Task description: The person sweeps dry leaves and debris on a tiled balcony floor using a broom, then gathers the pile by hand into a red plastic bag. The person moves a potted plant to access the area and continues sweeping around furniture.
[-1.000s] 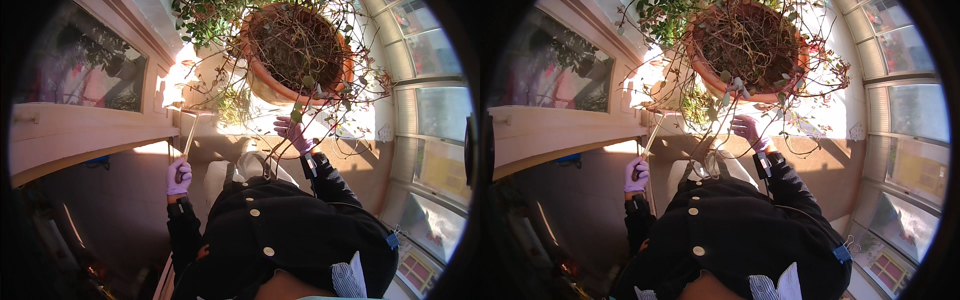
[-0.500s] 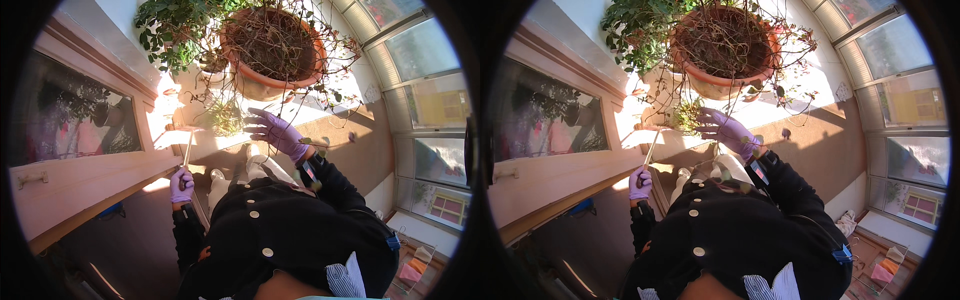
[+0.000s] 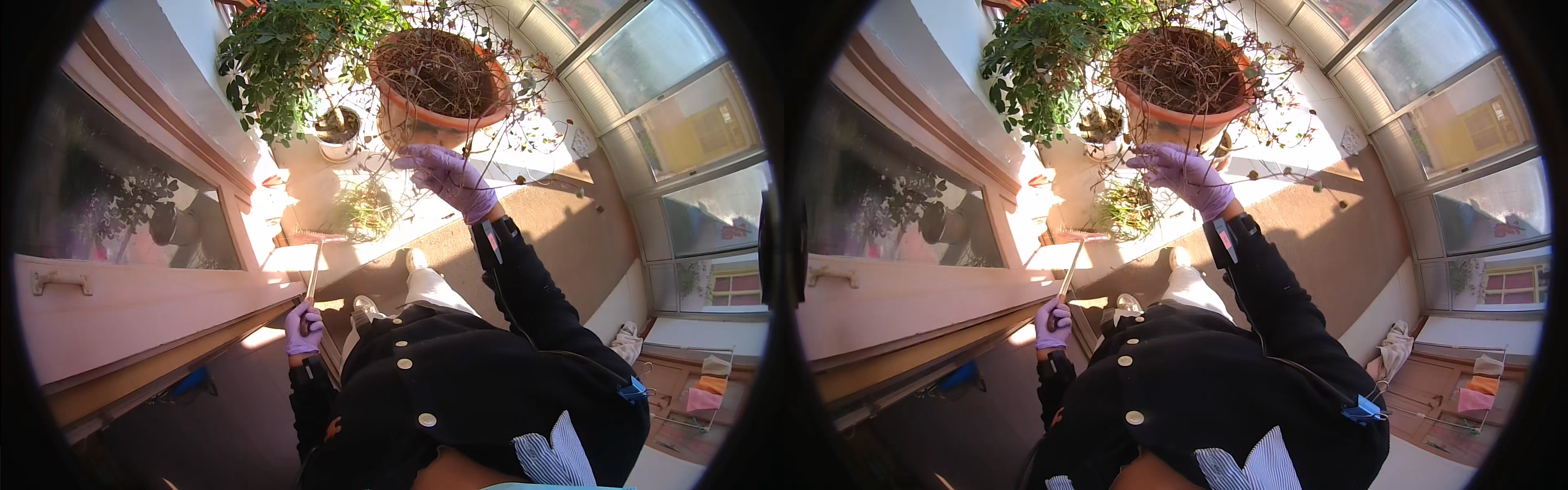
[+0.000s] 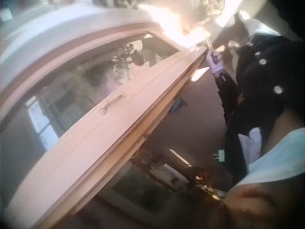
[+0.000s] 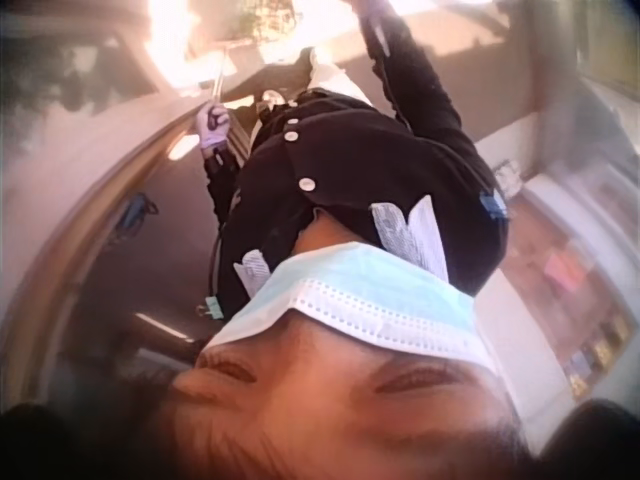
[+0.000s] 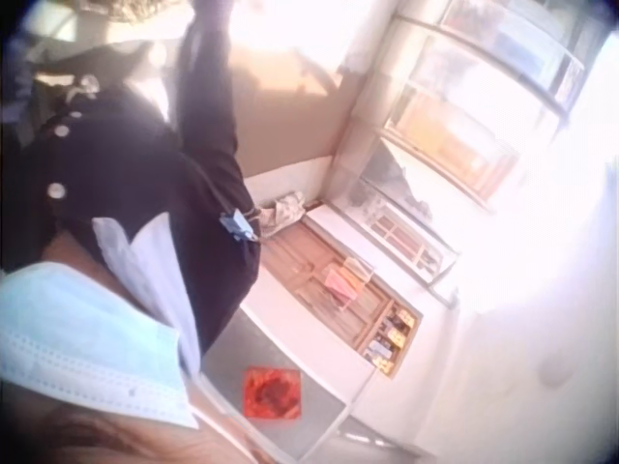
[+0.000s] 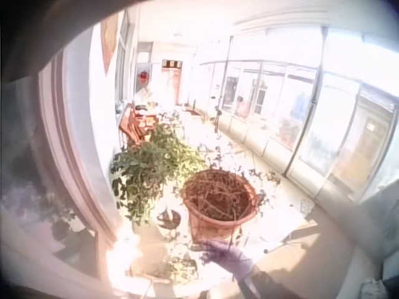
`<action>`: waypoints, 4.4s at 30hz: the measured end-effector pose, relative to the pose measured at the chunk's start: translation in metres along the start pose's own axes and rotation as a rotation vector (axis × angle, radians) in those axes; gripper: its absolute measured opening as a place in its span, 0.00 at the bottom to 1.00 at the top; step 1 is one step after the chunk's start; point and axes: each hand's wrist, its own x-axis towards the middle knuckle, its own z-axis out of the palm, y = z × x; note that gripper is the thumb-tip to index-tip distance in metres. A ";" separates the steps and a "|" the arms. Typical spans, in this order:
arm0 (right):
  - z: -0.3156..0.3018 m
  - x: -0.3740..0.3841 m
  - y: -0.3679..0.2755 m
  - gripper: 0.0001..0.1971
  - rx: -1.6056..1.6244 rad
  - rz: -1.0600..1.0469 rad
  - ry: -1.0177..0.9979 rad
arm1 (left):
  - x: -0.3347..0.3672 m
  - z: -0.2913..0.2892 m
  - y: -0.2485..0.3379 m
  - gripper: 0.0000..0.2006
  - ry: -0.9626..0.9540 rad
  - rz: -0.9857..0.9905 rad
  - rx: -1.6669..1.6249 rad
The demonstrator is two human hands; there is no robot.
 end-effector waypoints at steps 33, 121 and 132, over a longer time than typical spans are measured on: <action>-0.172 -0.045 -0.019 0.27 -0.032 0.054 1.208 | -0.023 0.011 -0.011 0.09 -0.026 -0.140 -0.064; -0.299 0.074 -0.214 0.18 -1.044 -0.487 0.532 | -0.014 0.077 -0.087 0.09 -0.103 -0.009 -0.427; -0.284 0.110 -0.254 0.21 -0.656 -0.415 0.271 | -0.015 0.066 -0.074 0.08 -0.183 -0.033 -0.379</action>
